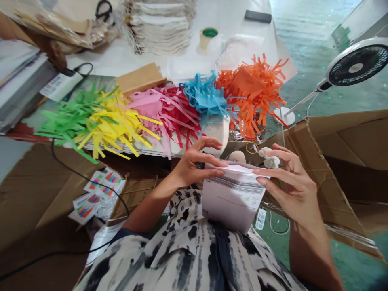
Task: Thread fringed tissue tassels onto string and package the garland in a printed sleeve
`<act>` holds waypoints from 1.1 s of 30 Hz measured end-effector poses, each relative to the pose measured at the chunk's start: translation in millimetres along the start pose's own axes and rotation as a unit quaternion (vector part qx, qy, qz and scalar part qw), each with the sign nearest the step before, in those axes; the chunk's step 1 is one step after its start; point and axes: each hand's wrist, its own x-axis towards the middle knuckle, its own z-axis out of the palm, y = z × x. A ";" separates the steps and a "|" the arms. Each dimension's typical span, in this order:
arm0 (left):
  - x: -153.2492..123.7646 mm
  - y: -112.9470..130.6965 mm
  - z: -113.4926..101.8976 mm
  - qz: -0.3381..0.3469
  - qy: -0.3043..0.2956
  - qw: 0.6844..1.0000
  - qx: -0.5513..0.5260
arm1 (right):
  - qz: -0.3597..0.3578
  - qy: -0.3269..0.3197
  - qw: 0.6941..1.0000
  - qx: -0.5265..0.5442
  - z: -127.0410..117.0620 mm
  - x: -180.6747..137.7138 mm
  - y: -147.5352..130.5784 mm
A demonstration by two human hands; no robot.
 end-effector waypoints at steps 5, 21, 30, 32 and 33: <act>0.5 8.7 -4.2 -0.018 -0.024 0.999 -0.016 | -0.031 0.022 0.999 -0.018 -1.3 -0.2 -7.1; -4.7 8.6 -1.6 0.015 0.030 0.998 -0.056 | -0.027 0.034 0.999 0.026 -2.8 -13.5 -10.3; -25.2 0.9 7.9 -0.123 0.088 0.982 -0.113 | 0.025 0.150 0.988 0.031 5.9 -0.8 -21.4; -32.0 11.9 18.6 -0.113 0.095 0.989 0.017 | 0.031 0.211 0.977 0.012 12.0 8.1 -29.6; -33.3 19.8 24.9 -0.095 0.090 0.986 0.107 | 0.029 0.236 0.971 -0.001 15.8 13.2 -34.9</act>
